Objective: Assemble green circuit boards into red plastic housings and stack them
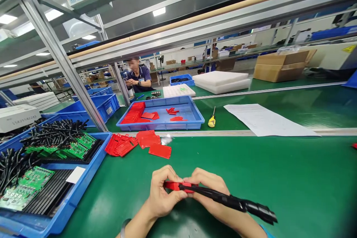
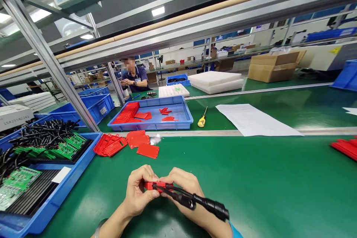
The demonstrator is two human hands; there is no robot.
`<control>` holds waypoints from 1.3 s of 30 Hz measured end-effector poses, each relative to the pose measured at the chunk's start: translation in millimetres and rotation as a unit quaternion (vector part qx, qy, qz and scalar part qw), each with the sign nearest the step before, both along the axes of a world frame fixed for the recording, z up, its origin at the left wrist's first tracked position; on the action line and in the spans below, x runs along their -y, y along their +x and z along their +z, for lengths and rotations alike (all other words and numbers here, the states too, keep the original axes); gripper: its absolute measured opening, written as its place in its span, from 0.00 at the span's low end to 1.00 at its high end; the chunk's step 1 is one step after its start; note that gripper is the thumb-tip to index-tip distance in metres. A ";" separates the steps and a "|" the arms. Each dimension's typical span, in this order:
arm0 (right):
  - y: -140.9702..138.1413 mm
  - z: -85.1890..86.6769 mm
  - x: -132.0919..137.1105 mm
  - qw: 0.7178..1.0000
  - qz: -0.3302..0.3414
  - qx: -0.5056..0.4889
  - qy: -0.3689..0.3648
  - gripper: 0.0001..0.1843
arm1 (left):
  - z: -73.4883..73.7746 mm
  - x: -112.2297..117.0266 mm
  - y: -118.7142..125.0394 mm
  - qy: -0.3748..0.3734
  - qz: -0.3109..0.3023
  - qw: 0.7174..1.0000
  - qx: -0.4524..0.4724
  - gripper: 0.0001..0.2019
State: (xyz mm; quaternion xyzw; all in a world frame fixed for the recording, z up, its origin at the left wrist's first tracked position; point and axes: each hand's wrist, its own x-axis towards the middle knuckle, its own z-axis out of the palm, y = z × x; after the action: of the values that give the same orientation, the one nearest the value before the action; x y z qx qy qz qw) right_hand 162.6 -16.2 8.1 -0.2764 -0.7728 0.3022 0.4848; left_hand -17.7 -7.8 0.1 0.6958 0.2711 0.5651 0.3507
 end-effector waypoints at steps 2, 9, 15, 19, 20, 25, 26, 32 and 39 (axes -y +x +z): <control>-5.0 -2.7 5.2 1.000 -0.019 -0.007 0.022 0.03 | 1.4 4.4 0.2 0.016 0.016 1.000 -0.011 0.14; -11.1 5.7 10.3 1.000 -0.008 -0.028 0.009 0.06 | 9.8 11.4 -3.8 0.037 0.058 0.996 -0.060 0.15; -3.2 12.4 10.0 0.997 -0.013 -0.075 0.002 0.10 | 9.3 3.5 3.0 0.012 0.018 0.997 -0.080 0.12; -3.9 12.1 9.2 0.993 -0.072 -0.066 0.071 0.06 | 2.0 1.9 8.5 -0.017 0.015 0.996 -0.091 0.11; -4.8 12.2 9.1 0.990 -0.089 -0.061 0.091 0.06 | 0.1 1.8 9.4 -0.024 0.013 0.995 -0.094 0.11; -11.0 9.0 10.2 0.983 -0.136 -0.043 0.119 0.08 | -6.2 0.9 12.6 -0.053 0.008 0.994 -0.094 0.11; -12.2 7.9 10.4 0.983 -0.141 -0.046 0.113 0.09 | -6.5 0.5 13.0 -0.055 0.010 0.994 -0.089 0.11; -15.0 3.6 8.2 0.985 -0.133 -0.075 0.083 0.08 | -5.3 -0.2 15.2 -0.084 0.004 0.994 -0.066 0.11; -17.0 -11.5 4.8 0.988 -0.105 -0.112 0.010 0.06 | -4.0 3.7 16.2 -0.031 0.047 0.995 -0.083 0.12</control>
State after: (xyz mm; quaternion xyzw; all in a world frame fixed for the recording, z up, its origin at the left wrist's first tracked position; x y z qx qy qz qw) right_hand 145.5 -21.0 -3.4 -0.3154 -0.6832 0.2706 0.6004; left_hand -1.5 -11.5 -3.9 0.7154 0.3497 0.5125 0.3213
